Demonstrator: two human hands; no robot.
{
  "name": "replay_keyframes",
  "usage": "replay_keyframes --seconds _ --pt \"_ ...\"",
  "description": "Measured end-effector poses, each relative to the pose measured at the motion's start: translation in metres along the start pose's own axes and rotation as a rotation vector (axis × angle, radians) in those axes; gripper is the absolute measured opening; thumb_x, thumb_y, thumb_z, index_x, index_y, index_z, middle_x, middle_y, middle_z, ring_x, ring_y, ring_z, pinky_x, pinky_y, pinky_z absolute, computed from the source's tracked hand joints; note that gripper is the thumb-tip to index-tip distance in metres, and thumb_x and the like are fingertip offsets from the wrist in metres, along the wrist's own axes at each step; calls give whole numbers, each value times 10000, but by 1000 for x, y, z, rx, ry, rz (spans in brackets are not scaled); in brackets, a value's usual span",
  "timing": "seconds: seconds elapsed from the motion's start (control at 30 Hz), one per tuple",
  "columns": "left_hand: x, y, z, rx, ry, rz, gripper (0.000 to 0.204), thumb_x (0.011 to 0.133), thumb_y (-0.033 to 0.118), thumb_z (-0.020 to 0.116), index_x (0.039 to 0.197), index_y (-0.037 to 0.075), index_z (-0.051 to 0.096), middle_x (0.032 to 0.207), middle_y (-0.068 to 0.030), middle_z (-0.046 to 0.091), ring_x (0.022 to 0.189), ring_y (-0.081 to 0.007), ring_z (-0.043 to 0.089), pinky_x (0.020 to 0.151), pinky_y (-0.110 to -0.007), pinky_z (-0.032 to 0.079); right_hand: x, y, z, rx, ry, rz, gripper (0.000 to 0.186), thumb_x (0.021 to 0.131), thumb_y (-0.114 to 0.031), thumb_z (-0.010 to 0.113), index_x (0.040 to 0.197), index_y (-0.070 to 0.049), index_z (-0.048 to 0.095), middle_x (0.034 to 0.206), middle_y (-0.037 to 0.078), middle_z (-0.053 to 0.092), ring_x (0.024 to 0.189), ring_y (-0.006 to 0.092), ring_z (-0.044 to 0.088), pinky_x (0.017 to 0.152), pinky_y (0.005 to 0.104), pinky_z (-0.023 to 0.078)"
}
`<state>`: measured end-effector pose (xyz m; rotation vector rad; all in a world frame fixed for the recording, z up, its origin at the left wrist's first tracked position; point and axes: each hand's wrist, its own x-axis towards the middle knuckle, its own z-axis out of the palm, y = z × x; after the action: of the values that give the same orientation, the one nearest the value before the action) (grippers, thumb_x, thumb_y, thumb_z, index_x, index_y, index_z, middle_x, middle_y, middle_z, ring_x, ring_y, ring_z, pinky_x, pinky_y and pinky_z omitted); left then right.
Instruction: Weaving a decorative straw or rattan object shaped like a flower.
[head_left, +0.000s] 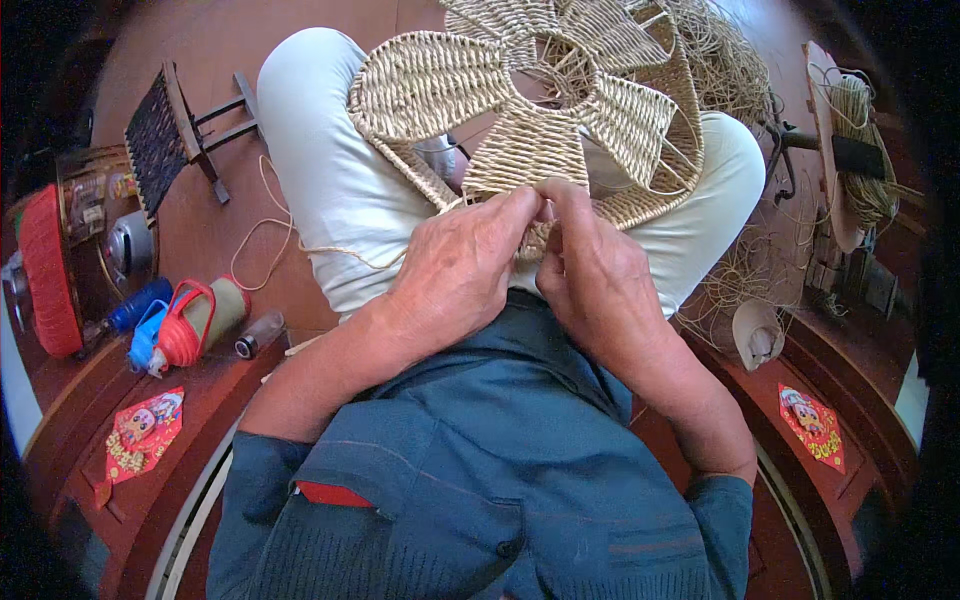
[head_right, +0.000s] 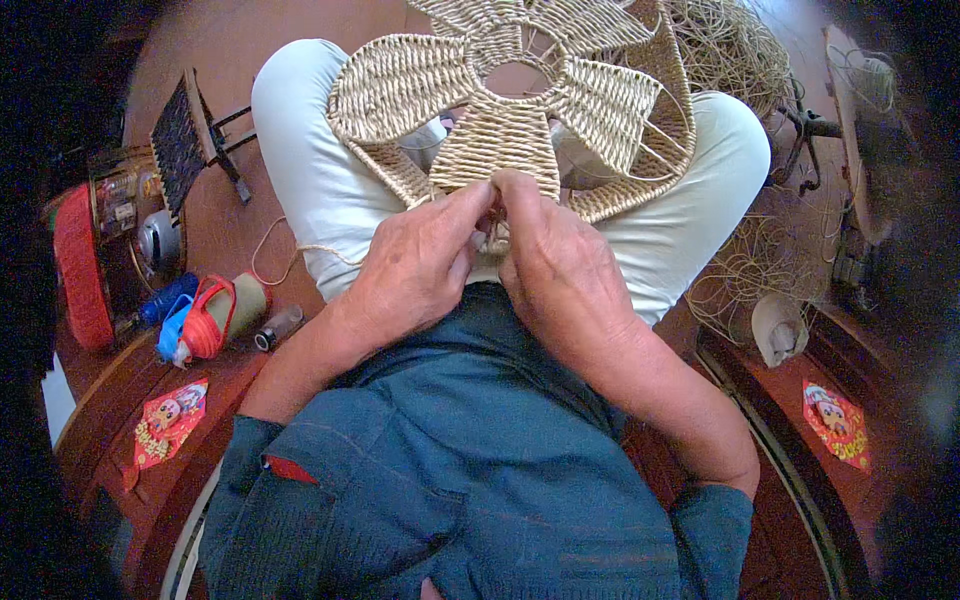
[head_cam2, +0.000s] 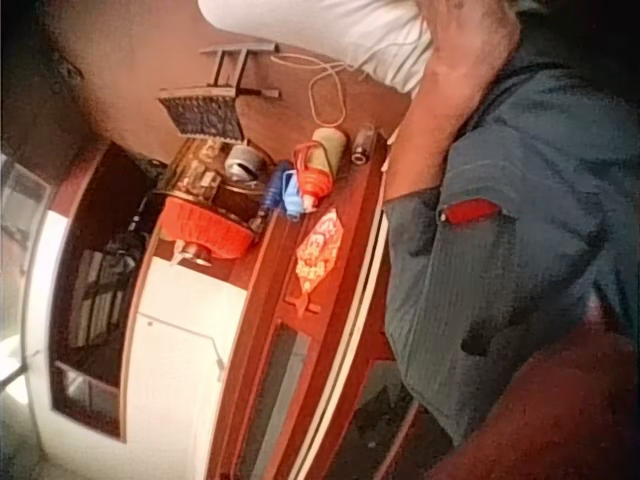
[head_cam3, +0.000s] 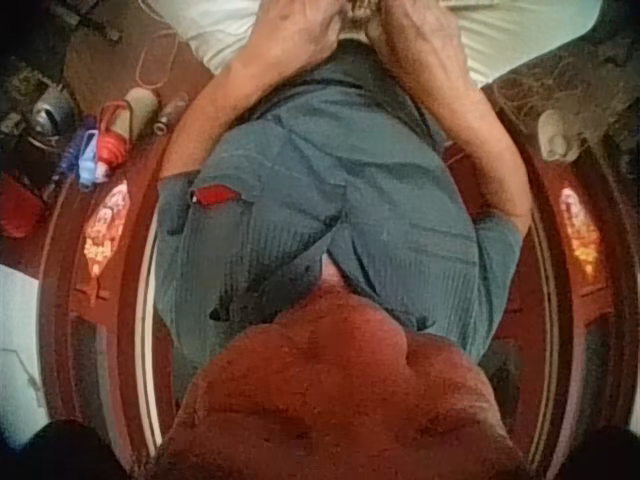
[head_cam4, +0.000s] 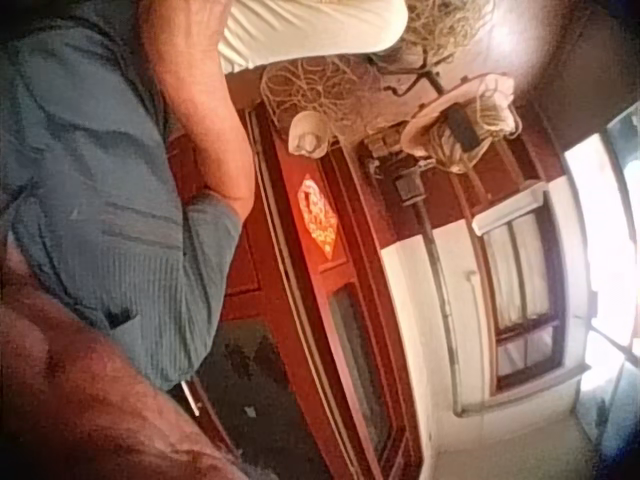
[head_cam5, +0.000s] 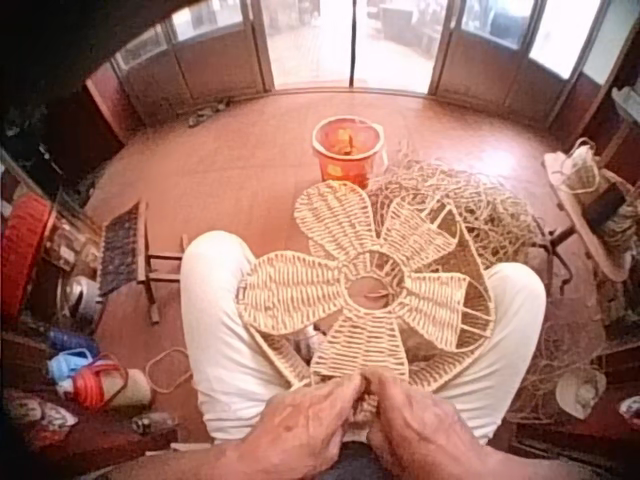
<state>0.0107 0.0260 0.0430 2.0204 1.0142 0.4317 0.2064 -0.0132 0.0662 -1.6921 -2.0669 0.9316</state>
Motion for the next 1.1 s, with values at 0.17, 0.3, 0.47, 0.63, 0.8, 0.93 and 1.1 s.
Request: replay_keyframes --seconds 0.17,0.3,0.47,0.63,0.8,0.93,1.1 --pt "1 -5 5 -3 5 21 338 970 -5 629 1300 48 580 1126 -201 729 1041 -428 728 863 -516 580 -2 11 8 156 98 68 430 959 52 618 1366 -25 500 911 202 687 804 412 721 727 489 572" --pt "2 -3 4 -8 5 7 338 962 -7 644 1287 69 590 1132 -185 732 1057 -409 733 864 -512 583 -1 6 -4 335 14 233 414 958 57 640 1345 -28 519 849 137 655 692 263 683 652 399 541" --pt "3 -5 5 -9 4 -4 340 959 -12 652 1279 89 595 1125 -185 734 1053 -404 736 855 -509 584 0 16 -6 496 -29 299 401 942 55 666 1310 -50 543 833 69 655 636 120 582 586 351 494" --pt "3 -3 0 -15 -74 -107 396 948 35 669 1323 92 556 1080 -192 747 1034 -423 744 866 -543 578 4 -2 -12 376 0 296 394 938 52 676 1294 -61 549 841 95 687 632 182 653 593 380 519" --pt "9 -5 0 43 -116 -155 431 940 51 670 1346 102 533 1042 -190 758 1017 -432 748 842 -565 575 2 4 11 278 115 182 399 938 42 692 1296 -68 553 883 134 717 644 239 710 605 417 547" --pt "10 -10 4 -7 -102 -128 434 937 36 666 1342 116 534 1001 -184 760 979 -438 751 811 -575 575 -1 7 23 231 232 173 420 932 44 712 1299 -77 548 941 153 742 650 276 713 608 431 561" --pt "10 -1 -3 27 -138 -142 459 934 15 655 1363 122 534 1046 -185 770 1007 -429 758 827 -560 586 -3 4 23 256 190 266 440 919 55 725 1297 -74 540 970 163 744 709 339 748 635 455 584"
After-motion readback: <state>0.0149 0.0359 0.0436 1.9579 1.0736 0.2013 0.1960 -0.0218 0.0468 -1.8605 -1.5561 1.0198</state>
